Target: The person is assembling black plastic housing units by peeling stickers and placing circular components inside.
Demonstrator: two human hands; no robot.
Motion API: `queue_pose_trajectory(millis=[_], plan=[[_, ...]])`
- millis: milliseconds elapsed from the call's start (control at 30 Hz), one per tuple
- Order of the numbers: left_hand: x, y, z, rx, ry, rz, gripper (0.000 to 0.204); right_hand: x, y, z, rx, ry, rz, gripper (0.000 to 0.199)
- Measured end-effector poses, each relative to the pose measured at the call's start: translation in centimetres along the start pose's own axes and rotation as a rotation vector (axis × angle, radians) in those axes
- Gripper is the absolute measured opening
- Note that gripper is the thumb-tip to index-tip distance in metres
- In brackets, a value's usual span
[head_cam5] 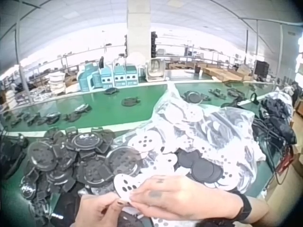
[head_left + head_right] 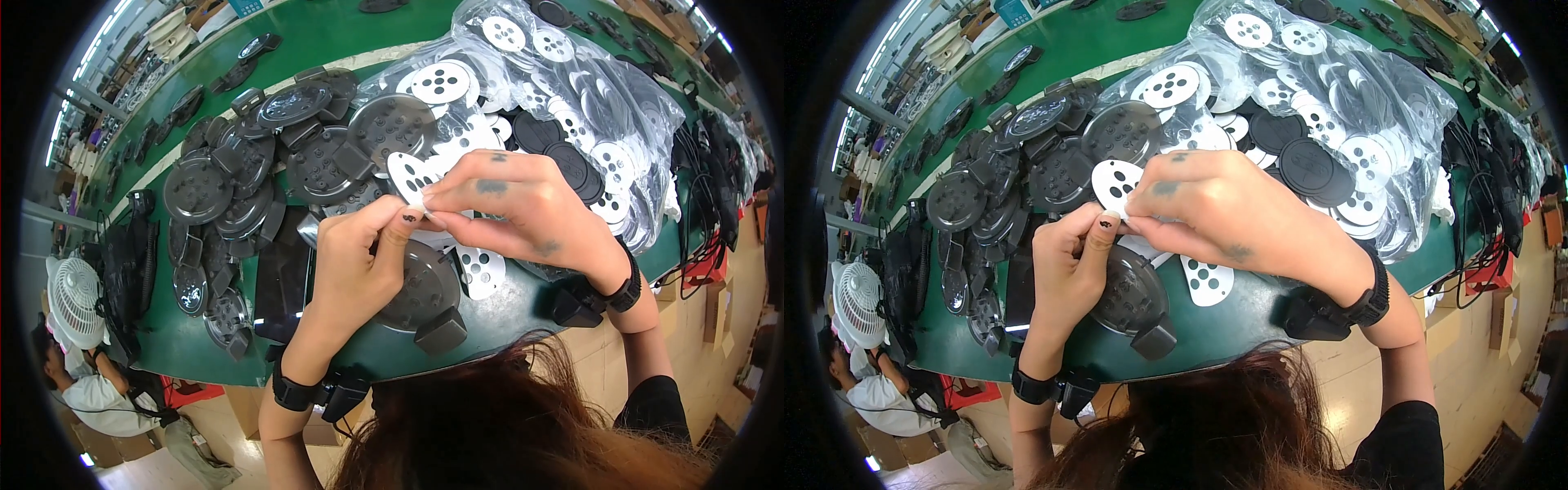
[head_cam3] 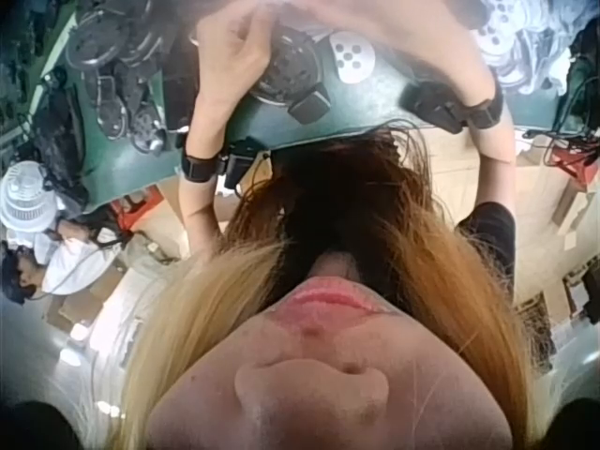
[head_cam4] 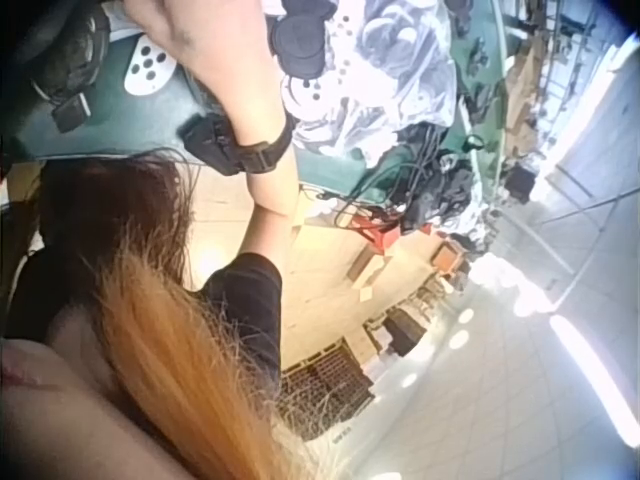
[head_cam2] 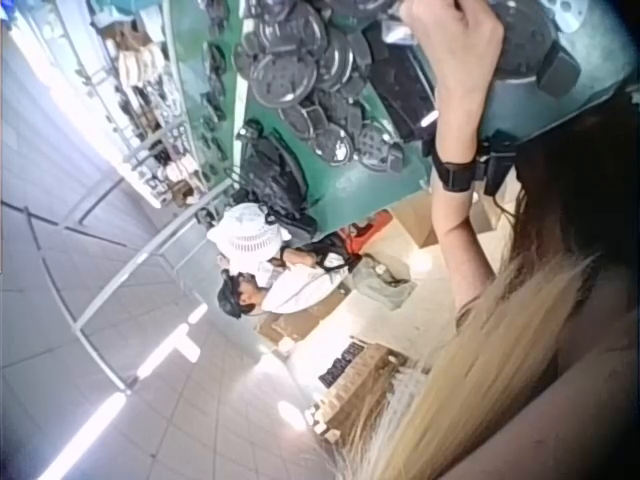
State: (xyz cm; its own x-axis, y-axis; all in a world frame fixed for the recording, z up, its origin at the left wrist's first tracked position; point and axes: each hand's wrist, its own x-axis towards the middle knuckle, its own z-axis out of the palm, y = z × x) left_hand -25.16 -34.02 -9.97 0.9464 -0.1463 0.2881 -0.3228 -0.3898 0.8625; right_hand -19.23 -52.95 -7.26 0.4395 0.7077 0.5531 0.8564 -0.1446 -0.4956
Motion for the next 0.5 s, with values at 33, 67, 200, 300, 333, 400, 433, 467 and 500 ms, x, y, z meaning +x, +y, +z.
queue_pose_trajectory(millis=[33,67,200,300,333,400,433,467,500], plan=[[0.0,0.1,0.0,-0.001,-0.001,0.000,0.024,0.0,0.0,0.1,-0.011,0.008,0.005,0.011],[0.0,0.2,0.0,0.025,-0.002,0.011,0.024,-0.1,-0.1,0.1,-0.023,0.016,0.009,0.010],[0.2,1.0,0.1,0.052,0.021,0.027,0.014,0.1,-0.5,0.3,-0.077,0.095,-0.010,0.009],[0.1,1.2,0.0,0.075,0.037,0.025,0.013,0.3,-0.5,-0.1,-0.129,0.156,0.045,0.014],[0.1,1.2,0.0,0.074,0.035,0.027,0.013,0.5,-0.3,-0.5,-0.164,0.185,0.049,0.013],[0.3,1.4,0.0,-0.189,0.066,-0.052,0.017,0.4,0.5,-1.7,-0.040,0.280,0.189,0.011],[0.3,1.6,-0.3,-0.219,0.047,-0.037,0.022,0.4,0.8,-2.0,0.069,0.394,0.297,0.012],[0.3,1.7,-0.4,-0.221,0.047,-0.032,0.022,0.5,0.9,-2.3,0.180,0.507,0.404,0.016],[0.3,1.6,-0.6,-0.259,0.033,-0.052,0.023,0.7,0.6,-2.8,0.249,0.518,0.489,0.020]])
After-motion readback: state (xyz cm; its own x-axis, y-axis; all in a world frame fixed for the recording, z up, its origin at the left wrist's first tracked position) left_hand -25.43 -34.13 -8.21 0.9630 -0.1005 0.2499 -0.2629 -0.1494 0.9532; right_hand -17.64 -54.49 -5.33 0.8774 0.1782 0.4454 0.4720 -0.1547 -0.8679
